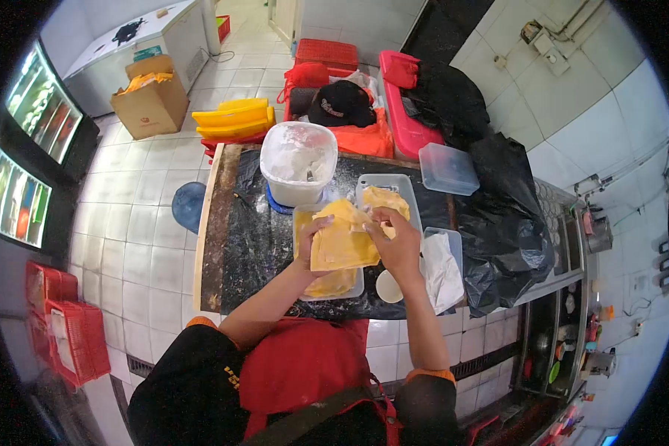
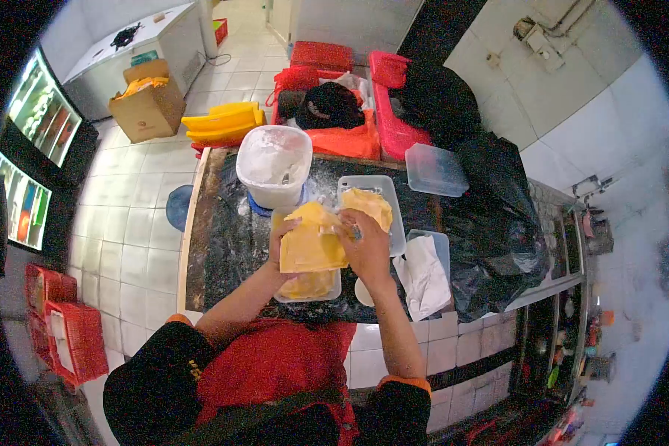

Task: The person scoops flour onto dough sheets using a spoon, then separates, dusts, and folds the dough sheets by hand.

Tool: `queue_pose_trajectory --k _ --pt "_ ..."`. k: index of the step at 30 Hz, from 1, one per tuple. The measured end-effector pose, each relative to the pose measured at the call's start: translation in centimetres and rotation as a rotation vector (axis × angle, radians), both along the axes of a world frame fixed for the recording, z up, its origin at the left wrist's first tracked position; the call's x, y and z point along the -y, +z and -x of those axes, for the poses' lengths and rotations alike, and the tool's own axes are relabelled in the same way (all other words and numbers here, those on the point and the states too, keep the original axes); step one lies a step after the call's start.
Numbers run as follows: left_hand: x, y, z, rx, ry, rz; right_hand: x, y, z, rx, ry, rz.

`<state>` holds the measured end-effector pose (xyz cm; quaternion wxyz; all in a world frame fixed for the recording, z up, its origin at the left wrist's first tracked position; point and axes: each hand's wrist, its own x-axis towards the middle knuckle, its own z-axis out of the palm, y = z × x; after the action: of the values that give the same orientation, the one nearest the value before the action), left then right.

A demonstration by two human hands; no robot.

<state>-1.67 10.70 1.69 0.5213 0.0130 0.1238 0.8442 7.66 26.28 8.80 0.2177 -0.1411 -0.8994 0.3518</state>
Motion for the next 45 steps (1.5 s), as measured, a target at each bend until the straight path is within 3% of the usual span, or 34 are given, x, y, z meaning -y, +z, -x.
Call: queue_pose_trajectory --k 1,5,7,8,10,12,14,17,19,21,26,28,31,41,43,45 --pt "0.3 0.0 0.0 -0.004 0.005 0.004 0.4 -0.1 -0.2 -0.047 -0.012 -0.126" --pt "1.1 0.7 -0.6 0.009 0.018 0.122 1.4 -0.7 -0.3 -0.124 -0.052 -0.043" --pt "1.4 0.8 -0.9 0.077 0.012 0.115 2.1 -0.3 -0.2 -0.078 -0.057 0.239" --pt "1.5 0.6 -1.1 -0.031 -0.007 0.256 2.5 -0.5 -0.3 -0.080 -0.062 0.241" --pt "1.3 -0.2 -1.2 -0.144 -0.029 0.390 2.9 -0.8 -0.6 -0.074 -0.054 -0.016" --pt "0.9 -0.8 -1.4 -0.120 0.037 0.160 2.7 -0.8 -0.7 -0.138 0.010 -0.180" --pt "0.8 -0.2 -1.4 -0.068 0.066 0.122 2.6 -1.4 -0.7 -0.199 0.079 -0.339" --pt "1.1 0.2 -1.4 -0.025 0.116 0.093 3.2 -2.4 -0.4 -0.245 0.135 -0.312" --pt "1.2 0.6 -1.3 -0.039 0.138 0.096 4.1 -1.5 -0.2 -0.242 -0.042 -0.220" --pt "1.2 1.2 -1.5 -0.003 0.162 -0.018 4.1 -1.7 -0.1 -0.237 -0.073 -0.183" --pt "1.5 0.9 -1.3 -0.065 0.171 -0.021 4.1 -0.9 -0.6 -0.168 -0.138 -0.140" --pt "1.3 1.1 -1.3 -0.099 0.183 -0.022 4.4 -0.7 -0.7 -0.124 -0.122 0.113" --pt "1.0 1.0 -1.0 -0.130 0.211 -0.063 4.4 -0.8 -0.6 -0.197 -0.157 -0.038" --pt "1.1 1.9 -1.3 -0.205 0.259 -0.008 5.1 -1.5 -0.6 -0.175 -0.160 0.036" --pt "1.0 2.0 -1.4 -0.215 0.253 0.012 5.8 0.0 -1.0 -0.037 -0.152 0.370" --pt "0.8 2.2 -1.6 -0.236 0.262 0.013 5.7 0.3 -1.2 -0.011 -0.124 0.389"
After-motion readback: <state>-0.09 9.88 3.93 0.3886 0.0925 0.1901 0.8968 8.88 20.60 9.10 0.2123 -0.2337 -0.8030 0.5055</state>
